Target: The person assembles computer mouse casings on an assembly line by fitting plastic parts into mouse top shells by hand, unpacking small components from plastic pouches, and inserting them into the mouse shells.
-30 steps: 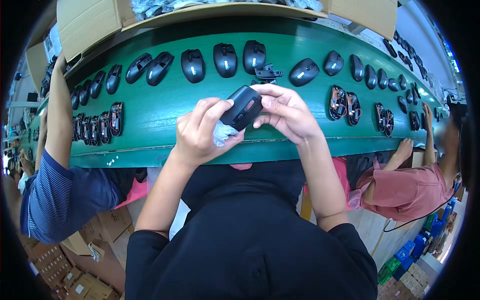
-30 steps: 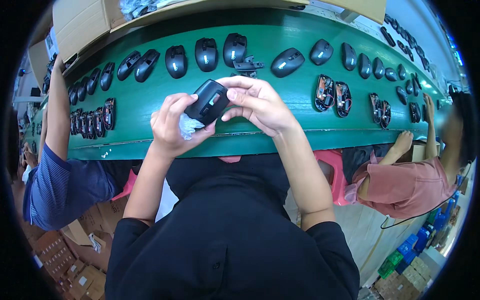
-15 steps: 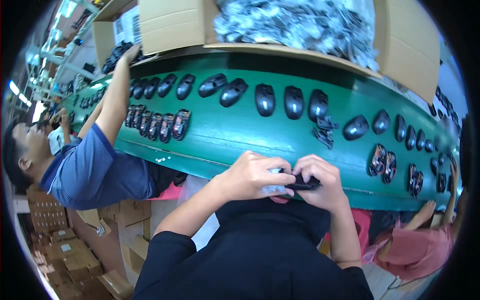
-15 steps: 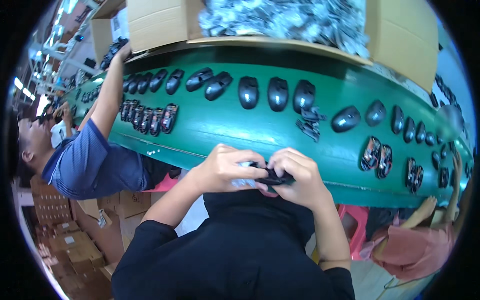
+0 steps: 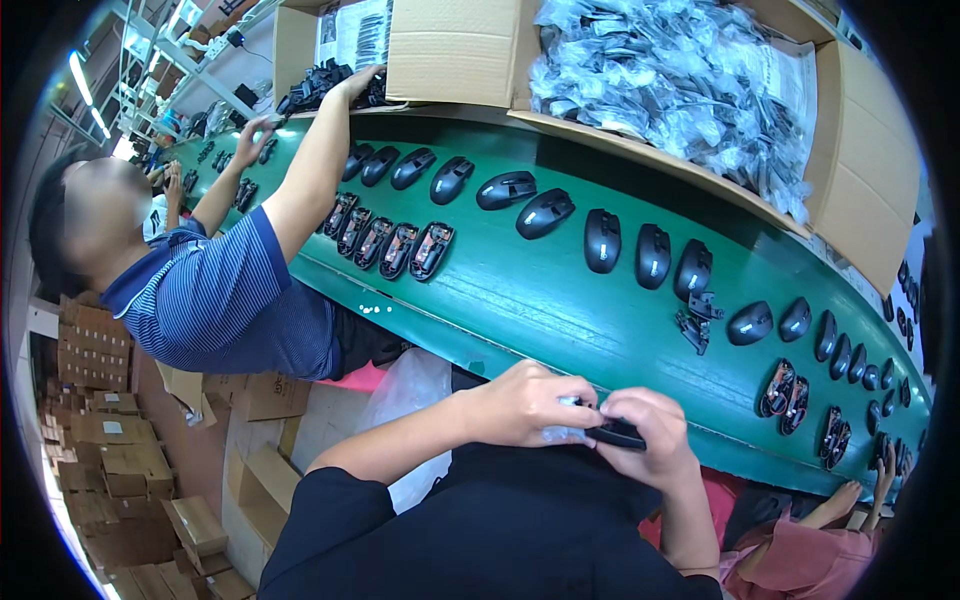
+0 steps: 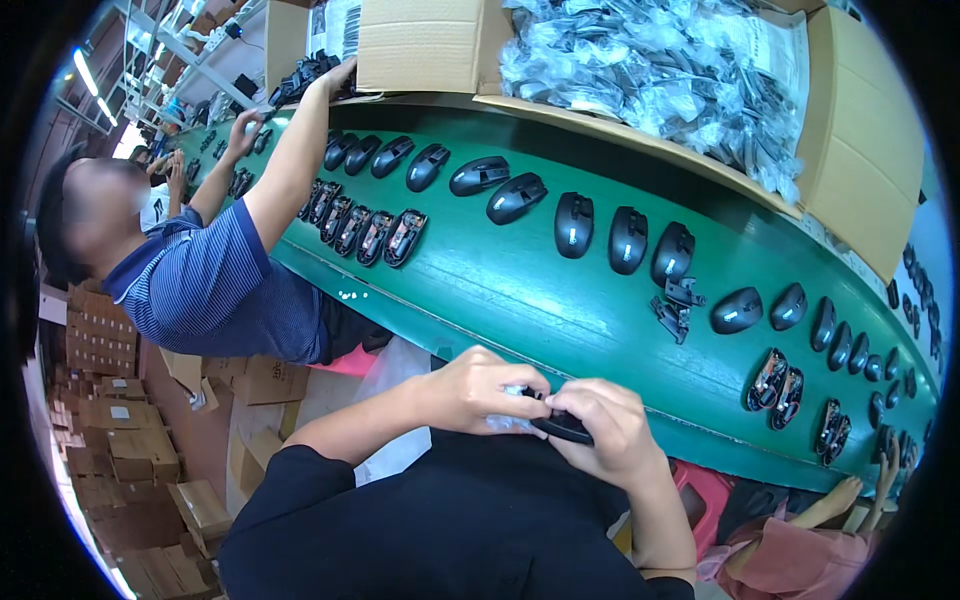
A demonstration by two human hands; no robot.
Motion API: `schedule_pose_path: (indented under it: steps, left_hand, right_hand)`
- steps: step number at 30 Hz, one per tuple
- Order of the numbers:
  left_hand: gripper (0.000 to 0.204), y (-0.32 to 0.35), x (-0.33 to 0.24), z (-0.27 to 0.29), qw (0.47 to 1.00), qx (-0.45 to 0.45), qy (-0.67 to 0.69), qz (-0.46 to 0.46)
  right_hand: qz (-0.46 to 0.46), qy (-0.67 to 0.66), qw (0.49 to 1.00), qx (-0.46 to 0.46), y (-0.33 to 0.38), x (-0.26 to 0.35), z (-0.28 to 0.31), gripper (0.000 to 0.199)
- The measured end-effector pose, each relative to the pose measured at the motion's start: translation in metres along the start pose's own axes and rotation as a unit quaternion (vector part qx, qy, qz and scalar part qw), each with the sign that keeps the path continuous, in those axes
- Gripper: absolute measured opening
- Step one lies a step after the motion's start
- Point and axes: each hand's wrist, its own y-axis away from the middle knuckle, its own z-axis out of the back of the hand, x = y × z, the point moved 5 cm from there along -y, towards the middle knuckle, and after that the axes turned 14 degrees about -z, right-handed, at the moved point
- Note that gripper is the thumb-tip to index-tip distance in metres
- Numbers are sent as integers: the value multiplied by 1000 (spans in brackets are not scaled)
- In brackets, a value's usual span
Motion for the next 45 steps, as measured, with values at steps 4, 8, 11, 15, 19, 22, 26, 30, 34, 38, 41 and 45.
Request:
schedule_pose_path:
  steps: [4, 8, 11, 15, 19, 22, 26, 30, 34, 38, 41, 45]
  left_hand:
    - [31, -1, 7, -22, 997, -12, 62, 36]
    - [39, 11, 51, -26, 972, -32, 85, 216]
    - [40, 3, 92, -30, 943, -64, 106, 309]
    - [37, -13, 126, -59, 911, -2, 117, 396]
    - [35, -51, 120, -46, 937, 16, -116, 330]
    - [32, -95, 127, -45, 943, -2, -180, 280]
    - [42, -165, 165, -68, 932, 52, -227, 277]
    - [58, -187, 196, -90, 902, 141, -239, 332]
    - [67, -193, 198, -96, 902, 158, -244, 320]
    - [54, -183, 162, -83, 957, 12, -212, 200]
    - [51, -171, 128, -67, 969, -41, -211, 124]
    - [48, -158, 102, -48, 971, -88, -220, 43]
  right_hand:
    - [-100, -10, 995, 5, 27, -18, -10, 55]
    - [-278, -73, 957, -30, 19, -64, -9, 57]
    - [-388, -75, 917, -53, 17, -101, 1, 49]
    - [-326, 130, 914, -204, 26, -127, 52, 29]
    - [-265, 240, 904, -233, 29, -143, 88, 28]
    - [-198, 297, 901, -246, 12, -141, 84, 25]
    - [-294, 359, 869, -174, -6, -154, 75, 22]
    - [-250, 308, 871, -290, 11, -151, 96, 14]
    - [-283, 87, 859, -418, 35, -138, 126, 10]
    - [-249, -224, 820, -464, 31, -138, 132, 17]
    - [-227, -231, 832, -450, 18, -128, 128, 19]
    - [-228, -242, 846, -416, 12, -116, 113, 19]
